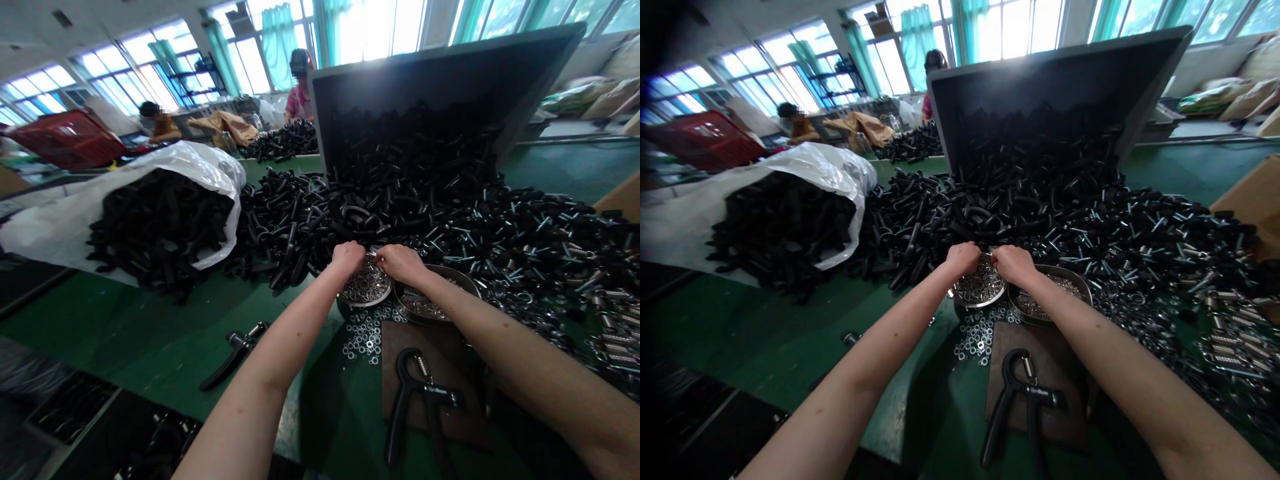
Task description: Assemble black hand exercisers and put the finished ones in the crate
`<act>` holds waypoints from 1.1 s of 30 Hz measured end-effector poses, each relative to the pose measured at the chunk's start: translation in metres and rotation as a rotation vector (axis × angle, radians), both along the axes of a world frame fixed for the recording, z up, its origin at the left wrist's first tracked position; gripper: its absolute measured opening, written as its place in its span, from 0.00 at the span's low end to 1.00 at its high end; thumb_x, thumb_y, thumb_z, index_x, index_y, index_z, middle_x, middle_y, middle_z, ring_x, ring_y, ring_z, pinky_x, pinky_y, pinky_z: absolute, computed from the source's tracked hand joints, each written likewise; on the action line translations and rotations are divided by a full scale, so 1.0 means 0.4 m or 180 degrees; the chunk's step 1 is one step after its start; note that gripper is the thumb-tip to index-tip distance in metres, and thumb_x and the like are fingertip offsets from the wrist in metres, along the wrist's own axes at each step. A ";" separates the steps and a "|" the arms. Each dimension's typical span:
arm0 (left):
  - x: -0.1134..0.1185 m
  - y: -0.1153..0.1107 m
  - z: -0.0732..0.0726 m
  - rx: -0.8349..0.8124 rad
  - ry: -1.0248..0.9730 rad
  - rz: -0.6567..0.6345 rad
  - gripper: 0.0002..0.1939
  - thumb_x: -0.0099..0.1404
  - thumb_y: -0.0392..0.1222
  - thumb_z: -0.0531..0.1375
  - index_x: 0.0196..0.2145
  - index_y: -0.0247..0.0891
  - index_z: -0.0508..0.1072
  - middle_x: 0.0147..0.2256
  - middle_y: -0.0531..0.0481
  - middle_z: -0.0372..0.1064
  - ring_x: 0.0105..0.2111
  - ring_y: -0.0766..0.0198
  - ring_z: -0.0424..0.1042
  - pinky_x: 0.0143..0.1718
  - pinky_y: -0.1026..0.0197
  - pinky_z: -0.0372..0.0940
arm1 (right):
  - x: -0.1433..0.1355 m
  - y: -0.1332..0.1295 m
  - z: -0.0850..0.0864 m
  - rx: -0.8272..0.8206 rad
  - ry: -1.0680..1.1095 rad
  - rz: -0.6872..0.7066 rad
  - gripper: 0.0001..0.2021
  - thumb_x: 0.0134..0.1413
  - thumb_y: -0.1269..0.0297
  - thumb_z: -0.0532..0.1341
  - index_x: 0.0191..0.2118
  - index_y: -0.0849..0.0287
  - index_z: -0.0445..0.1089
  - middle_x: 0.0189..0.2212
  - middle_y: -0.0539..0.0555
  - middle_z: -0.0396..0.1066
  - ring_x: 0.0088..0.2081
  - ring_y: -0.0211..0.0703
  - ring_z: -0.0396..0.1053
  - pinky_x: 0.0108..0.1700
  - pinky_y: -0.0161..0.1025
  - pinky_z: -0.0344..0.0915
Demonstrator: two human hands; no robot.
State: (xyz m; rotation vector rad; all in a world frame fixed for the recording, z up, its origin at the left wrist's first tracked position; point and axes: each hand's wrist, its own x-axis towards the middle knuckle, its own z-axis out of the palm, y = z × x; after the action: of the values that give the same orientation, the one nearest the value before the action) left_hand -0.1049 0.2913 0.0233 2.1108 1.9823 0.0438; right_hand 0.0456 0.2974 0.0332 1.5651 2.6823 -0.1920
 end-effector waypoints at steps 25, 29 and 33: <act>-0.092 -0.197 0.000 -0.1251 -0.5012 0.0641 0.10 0.54 0.35 0.66 0.29 0.33 0.66 0.27 0.49 0.69 0.20 0.76 0.62 0.22 0.72 0.58 | -0.034 -0.016 0.016 -0.0124 -0.0326 0.0149 0.10 0.48 0.67 0.62 0.38 0.60 0.76 0.40 0.64 0.75 0.44 0.53 0.71 0.43 0.41 0.64; -0.088 -0.205 0.001 -0.1408 -0.5451 0.0712 0.10 0.54 0.34 0.66 0.30 0.32 0.66 0.28 0.50 0.69 0.20 0.76 0.63 0.21 0.73 0.58 | -0.014 -0.029 0.041 -0.0165 -0.0005 0.0124 0.08 0.49 0.64 0.62 0.35 0.59 0.76 0.40 0.61 0.75 0.43 0.53 0.71 0.40 0.42 0.64; -0.068 -0.229 0.002 -0.1439 -0.5806 0.0700 0.11 0.52 0.34 0.67 0.30 0.32 0.67 0.28 0.51 0.69 0.21 0.75 0.65 0.22 0.73 0.60 | 0.000 -0.094 0.071 -0.0575 0.0984 0.0355 0.13 0.59 0.59 0.53 0.44 0.54 0.72 0.37 0.53 0.75 0.33 0.38 0.71 0.33 0.34 0.64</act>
State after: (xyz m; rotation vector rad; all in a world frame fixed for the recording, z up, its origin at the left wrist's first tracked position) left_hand -0.1320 0.1997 0.0240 0.7095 0.8171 0.9959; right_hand 0.0454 0.2599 0.0616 1.4319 2.8653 -0.7050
